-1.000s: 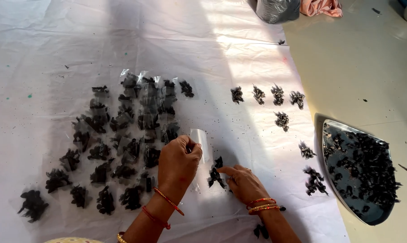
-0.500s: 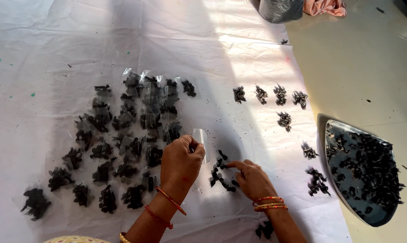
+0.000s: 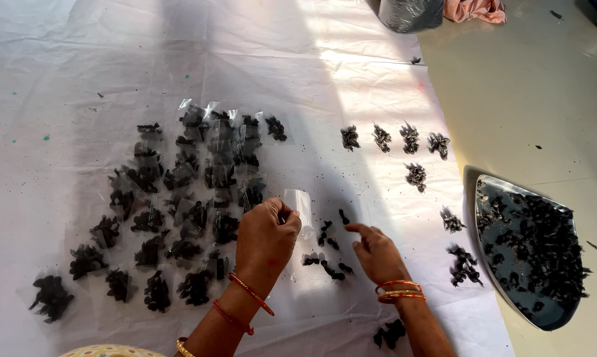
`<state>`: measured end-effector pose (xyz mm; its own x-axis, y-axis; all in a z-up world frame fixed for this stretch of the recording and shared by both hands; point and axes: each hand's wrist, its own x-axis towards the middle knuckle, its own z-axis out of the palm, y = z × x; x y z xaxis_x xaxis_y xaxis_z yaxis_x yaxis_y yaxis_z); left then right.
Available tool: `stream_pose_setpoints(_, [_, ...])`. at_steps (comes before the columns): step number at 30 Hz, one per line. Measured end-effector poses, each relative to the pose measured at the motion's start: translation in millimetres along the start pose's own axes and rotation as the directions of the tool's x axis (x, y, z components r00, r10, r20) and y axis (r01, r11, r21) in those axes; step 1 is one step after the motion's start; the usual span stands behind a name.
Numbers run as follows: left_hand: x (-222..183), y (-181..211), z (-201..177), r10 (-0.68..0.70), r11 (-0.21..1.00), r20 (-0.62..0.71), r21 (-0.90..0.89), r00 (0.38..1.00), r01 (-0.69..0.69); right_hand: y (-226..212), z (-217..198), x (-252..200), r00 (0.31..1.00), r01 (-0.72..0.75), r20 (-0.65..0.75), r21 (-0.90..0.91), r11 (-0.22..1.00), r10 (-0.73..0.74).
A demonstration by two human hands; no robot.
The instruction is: Packaging small black plastic items into individual transparent plastic pouches.
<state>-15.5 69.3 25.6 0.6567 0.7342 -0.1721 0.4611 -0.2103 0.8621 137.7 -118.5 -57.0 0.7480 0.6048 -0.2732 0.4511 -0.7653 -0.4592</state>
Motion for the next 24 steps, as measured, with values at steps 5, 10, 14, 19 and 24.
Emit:
stream_pose_setpoints(5, [1.2, 0.4, 0.3, -0.014, 1.000, 0.016, 0.004, 1.000, 0.014, 33.3, 1.1, 10.1, 0.996, -0.047, -0.073, 0.114, 0.992, 0.056])
stream_pose_setpoints(10, [0.1, 1.4, 0.1, -0.021, 1.000, 0.023, -0.015, 1.000, 0.022, 26.2, -0.1, 1.2, 0.981, -0.177, 0.106, 0.140, 0.974, 0.163])
stream_pose_setpoints(14, [-1.4, 5.8, -4.0, -0.027, 0.999, 0.025, -0.020, 0.999, 0.027, 1.3, 8.1, -12.4, 0.934, -0.309, 0.225, 0.117, 0.944, 0.278])
stream_pose_setpoints(19, [-1.3, 9.9, -5.0, -0.070, 0.995, 0.047, -0.061, 0.996, 0.073, 3.3, 38.2, -4.9, 0.974, -0.180, 0.173, 0.201, 0.963, 0.146])
stream_pose_setpoints(24, [16.0, -24.1, 12.0, -0.046, 0.908, 0.113, -0.409, 0.992, 0.089, -8.6, 28.2, 10.1, 0.989, 0.057, -0.150, 0.242, 0.968, -0.021])
